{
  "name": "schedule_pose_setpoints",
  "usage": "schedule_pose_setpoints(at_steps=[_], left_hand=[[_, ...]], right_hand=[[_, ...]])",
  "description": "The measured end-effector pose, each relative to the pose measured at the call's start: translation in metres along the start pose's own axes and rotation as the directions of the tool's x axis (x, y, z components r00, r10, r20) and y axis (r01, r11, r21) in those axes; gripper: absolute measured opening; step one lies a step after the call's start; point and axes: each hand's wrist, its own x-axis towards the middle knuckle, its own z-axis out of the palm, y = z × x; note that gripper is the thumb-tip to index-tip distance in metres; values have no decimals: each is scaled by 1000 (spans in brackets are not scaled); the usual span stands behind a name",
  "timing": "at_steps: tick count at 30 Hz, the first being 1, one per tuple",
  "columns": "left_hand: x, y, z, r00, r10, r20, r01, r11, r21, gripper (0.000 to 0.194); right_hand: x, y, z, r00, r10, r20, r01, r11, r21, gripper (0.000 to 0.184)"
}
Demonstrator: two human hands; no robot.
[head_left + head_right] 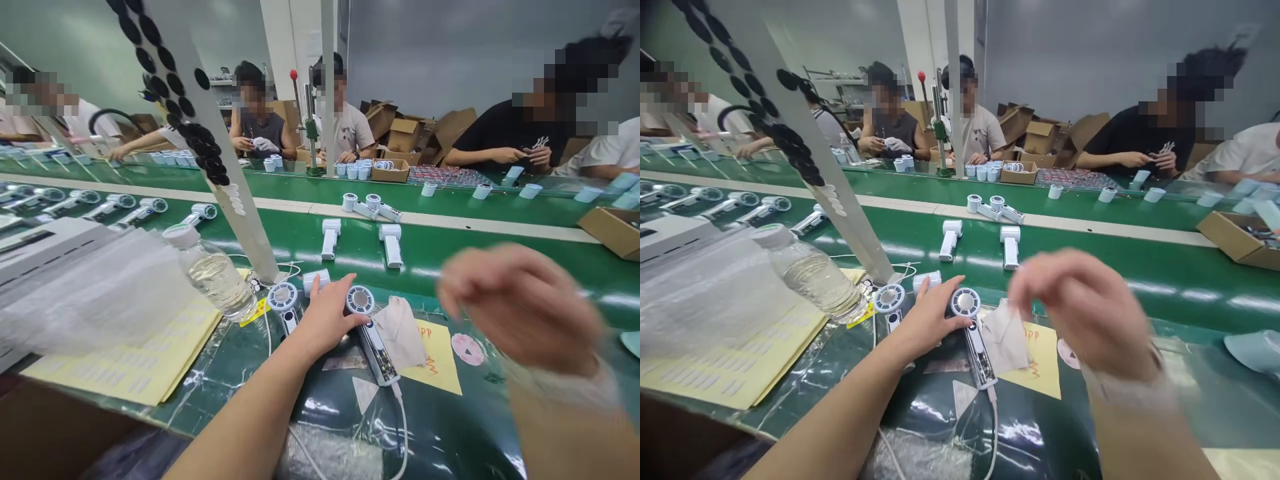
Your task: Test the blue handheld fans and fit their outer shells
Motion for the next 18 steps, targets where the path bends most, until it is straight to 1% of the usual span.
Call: schedule_pose_setpoints(at_steps=[2, 4, 6, 7, 8, 10, 12, 13, 15, 16, 17, 18], left_hand=[[-1, 7, -3, 999, 10, -33, -13, 996, -87, 70], [-3, 12, -7, 995, -18, -97, 5, 992, -129, 63], [-4, 15, -11, 979, -69, -191, 42, 989, -145, 53], [-4, 16, -13, 970, -86, -227, 51, 987, -155, 52], [-4, 16, -14, 966, -101, -236, 59, 983, -176, 52], [-5, 15, -16, 974, -136, -179, 89, 965, -245, 55], [-4, 14, -17, 980, -168, -108, 126, 940, -318, 56], [-4, 13, -17, 979, -175, -102, 129, 926, -354, 56], [-2, 10, -14, 972, -170, -165, 78, 887, -455, 61], [-1, 9, -12, 961, -174, -213, 33, 842, -538, 67], [1, 7, -9, 948, -190, -256, -20, 766, -642, 75], [2, 6, -7, 933, -222, -283, -72, 657, -751, 83]], right_hand=[[17, 16, 27, 995, 95, 21, -90, 980, -180, 28], [24, 36, 57, 982, 186, 25, -166, 923, -348, 27], [25, 55, 82, 974, 224, 43, -184, 883, -431, 32], [24, 64, 90, 971, 234, 54, -183, 868, -462, 35], [23, 71, 96, 968, 242, 65, -180, 853, -490, 37], [21, 79, 99, 966, 246, 80, -169, 832, -528, 38], [19, 79, 94, 967, 240, 82, -158, 823, -545, 39], [17, 78, 90, 969, 233, 80, -152, 823, -547, 40], [11, 73, 83, 974, 215, 76, -141, 828, -543, 43], [7, 70, 79, 975, 210, 72, -138, 830, -541, 43], [2, 68, 77, 976, 209, 65, -142, 828, -542, 41], [-2, 65, 76, 975, 216, 53, -153, 824, -546, 38]])
